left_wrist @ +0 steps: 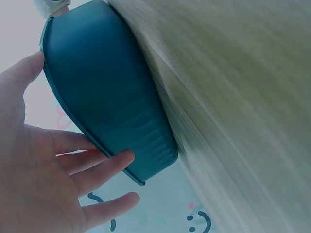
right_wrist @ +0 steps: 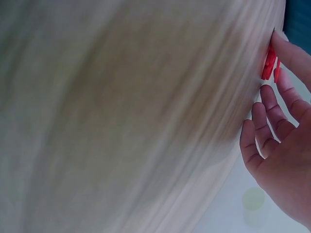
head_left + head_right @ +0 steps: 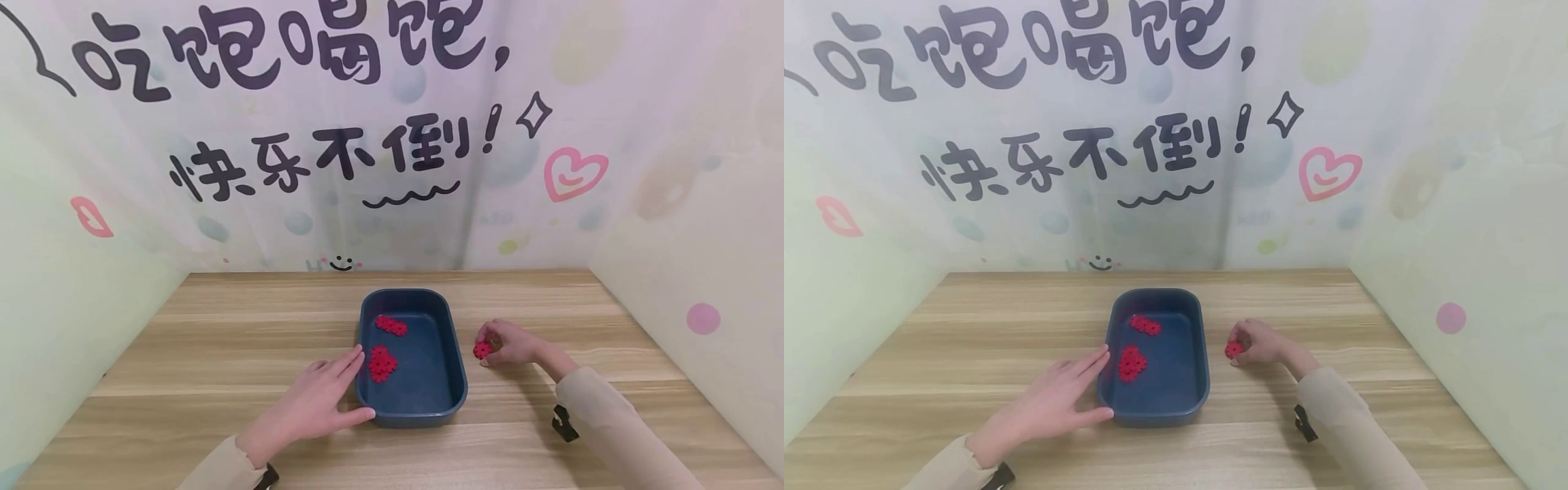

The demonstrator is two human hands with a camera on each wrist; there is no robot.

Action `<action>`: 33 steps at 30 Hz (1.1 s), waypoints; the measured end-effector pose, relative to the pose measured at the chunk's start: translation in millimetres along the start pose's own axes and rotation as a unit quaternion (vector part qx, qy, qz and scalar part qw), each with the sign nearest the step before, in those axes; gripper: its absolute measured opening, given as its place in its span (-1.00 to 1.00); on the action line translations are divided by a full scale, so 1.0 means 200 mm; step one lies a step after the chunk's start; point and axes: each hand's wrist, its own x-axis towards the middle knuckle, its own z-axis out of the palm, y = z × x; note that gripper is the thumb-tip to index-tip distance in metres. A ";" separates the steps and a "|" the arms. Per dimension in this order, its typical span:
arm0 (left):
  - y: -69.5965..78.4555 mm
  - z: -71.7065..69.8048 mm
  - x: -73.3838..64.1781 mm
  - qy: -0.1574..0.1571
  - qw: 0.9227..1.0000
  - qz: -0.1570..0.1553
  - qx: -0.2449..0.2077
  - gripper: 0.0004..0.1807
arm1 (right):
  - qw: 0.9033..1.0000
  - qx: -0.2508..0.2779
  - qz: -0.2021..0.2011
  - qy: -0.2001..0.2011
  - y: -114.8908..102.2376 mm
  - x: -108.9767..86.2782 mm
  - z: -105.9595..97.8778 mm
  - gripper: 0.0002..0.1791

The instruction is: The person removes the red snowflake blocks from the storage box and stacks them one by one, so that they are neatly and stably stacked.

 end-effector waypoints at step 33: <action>0.00 0.00 0.00 0.005 1.000 0.002 -0.005 -0.05 | 0.992 0.114 0.018 0.045 0.04 -0.01 -0.12 -0.67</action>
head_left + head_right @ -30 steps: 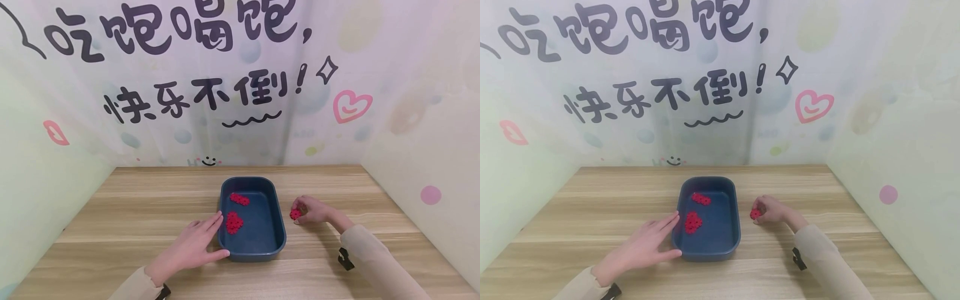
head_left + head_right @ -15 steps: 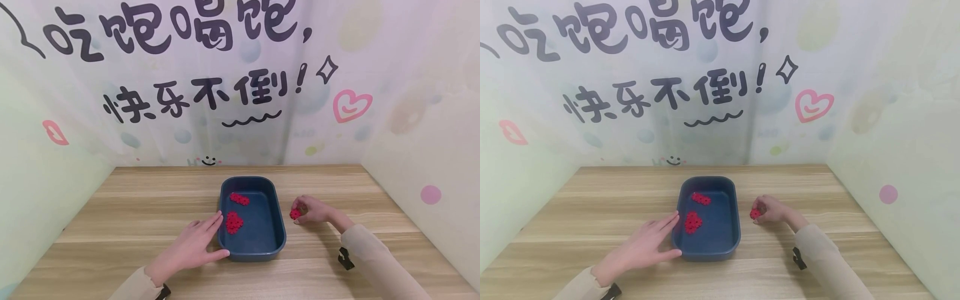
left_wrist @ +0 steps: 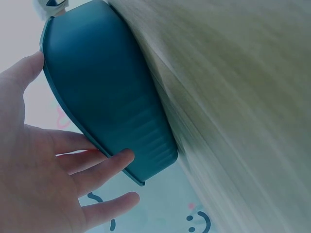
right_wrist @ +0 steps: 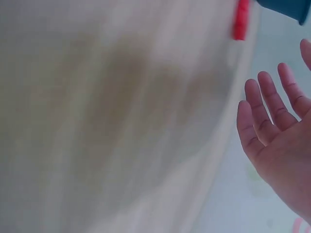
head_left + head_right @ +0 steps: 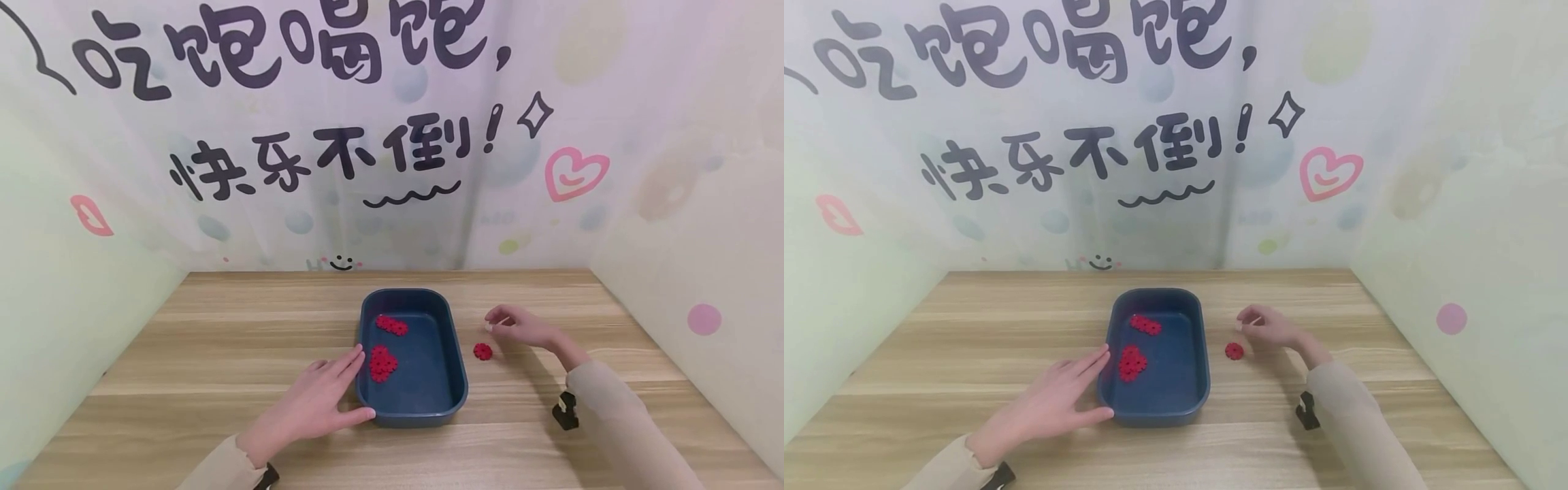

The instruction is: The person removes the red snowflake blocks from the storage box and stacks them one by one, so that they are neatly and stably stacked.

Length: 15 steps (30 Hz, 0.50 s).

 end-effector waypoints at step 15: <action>0.01 0.00 0.00 -0.001 1.000 0.001 0.000 -0.05 | 0.999 -0.041 -0.006 0.006 -0.34 0.26 -0.14 -0.64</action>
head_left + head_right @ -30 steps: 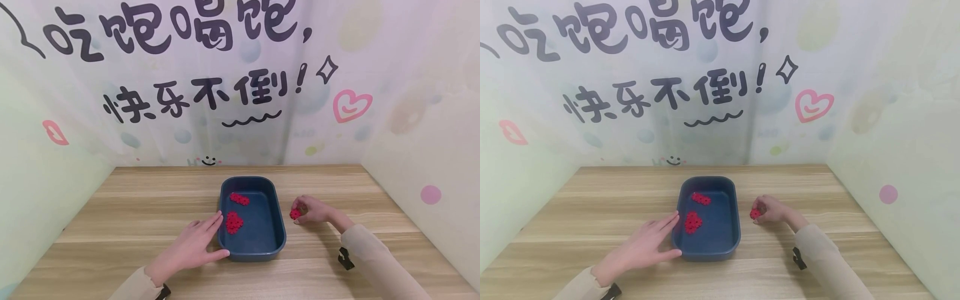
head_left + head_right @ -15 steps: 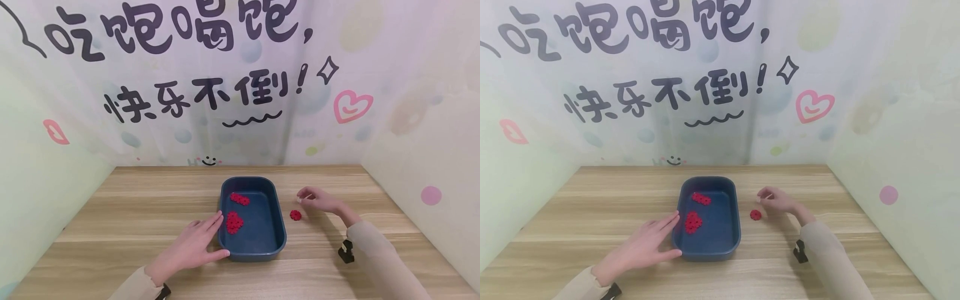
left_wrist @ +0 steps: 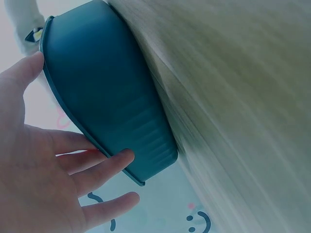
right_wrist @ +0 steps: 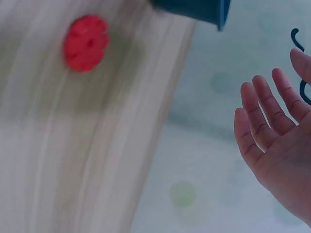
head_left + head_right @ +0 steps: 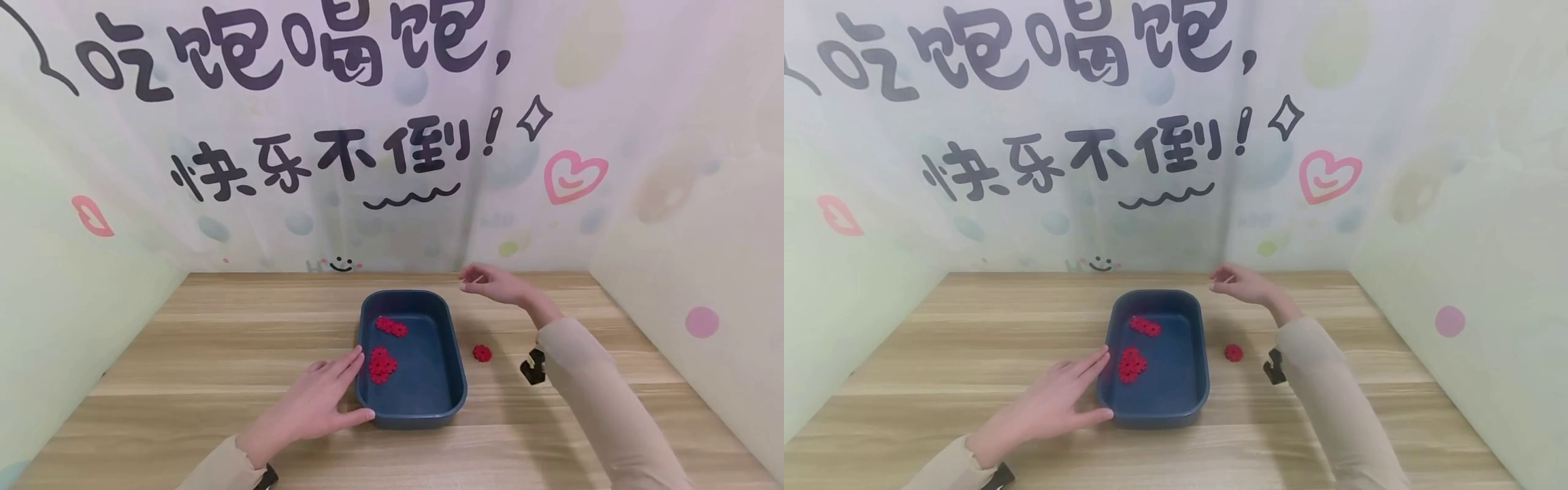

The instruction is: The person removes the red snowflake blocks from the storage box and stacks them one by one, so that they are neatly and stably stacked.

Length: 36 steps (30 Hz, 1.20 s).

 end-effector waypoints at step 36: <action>-0.01 0.01 0.00 0.004 1.000 0.003 -0.003 -0.04 | 0.993 0.067 0.076 -0.055 -0.21 0.33 0.49 -0.66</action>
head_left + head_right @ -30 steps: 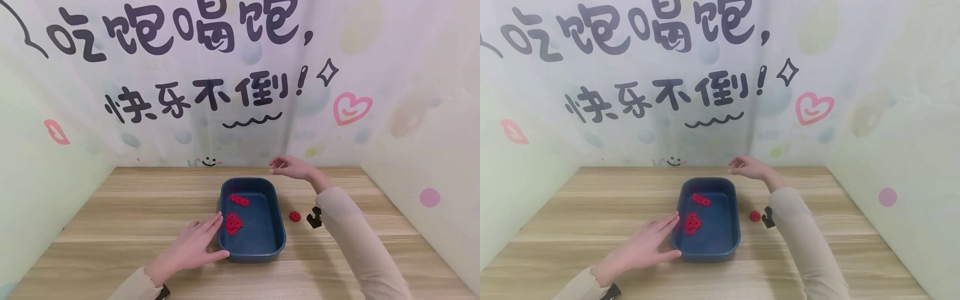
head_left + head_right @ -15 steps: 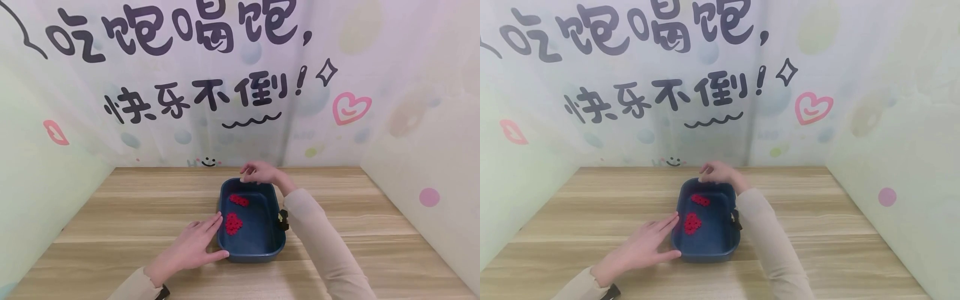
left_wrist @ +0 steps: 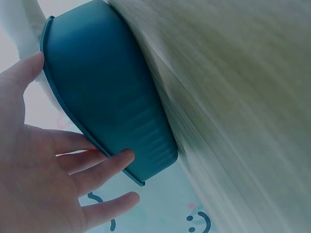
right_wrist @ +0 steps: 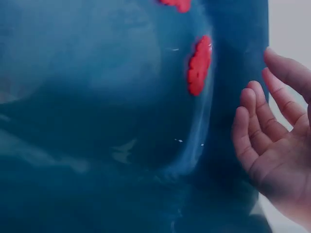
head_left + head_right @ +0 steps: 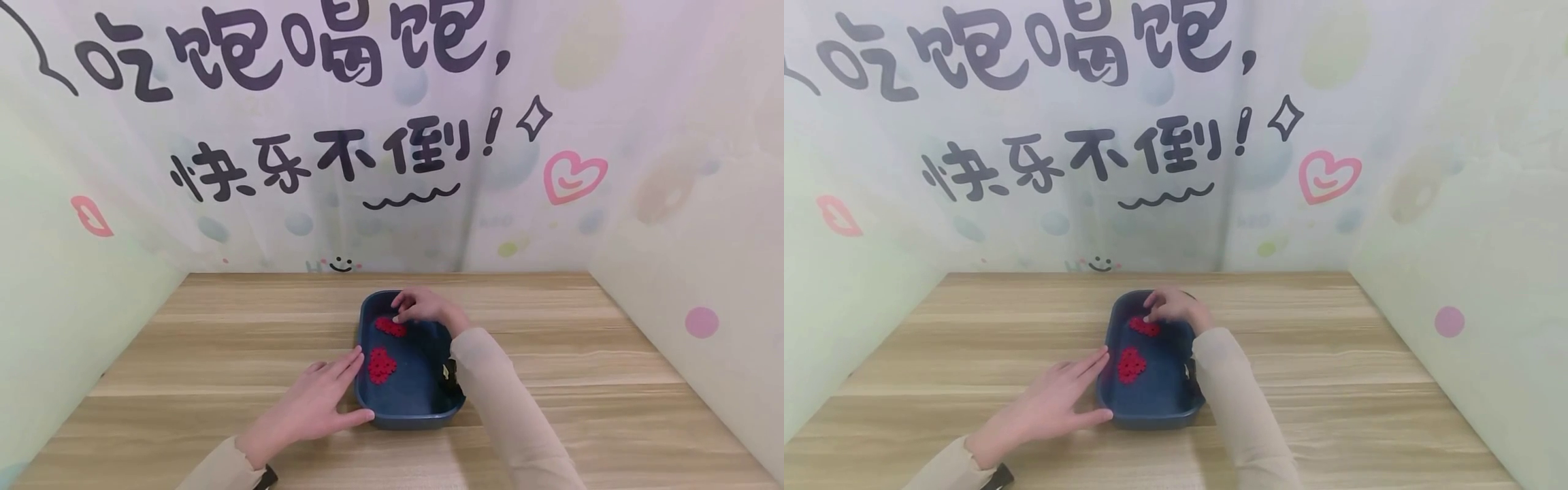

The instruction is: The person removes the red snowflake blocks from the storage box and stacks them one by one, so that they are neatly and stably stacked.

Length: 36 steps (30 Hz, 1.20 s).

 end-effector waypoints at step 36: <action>0.01 -0.01 0.01 -0.012 1.000 -0.008 -0.006 -0.05 | 0.983 -0.170 0.069 0.020 0.06 0.01 0.12 -0.69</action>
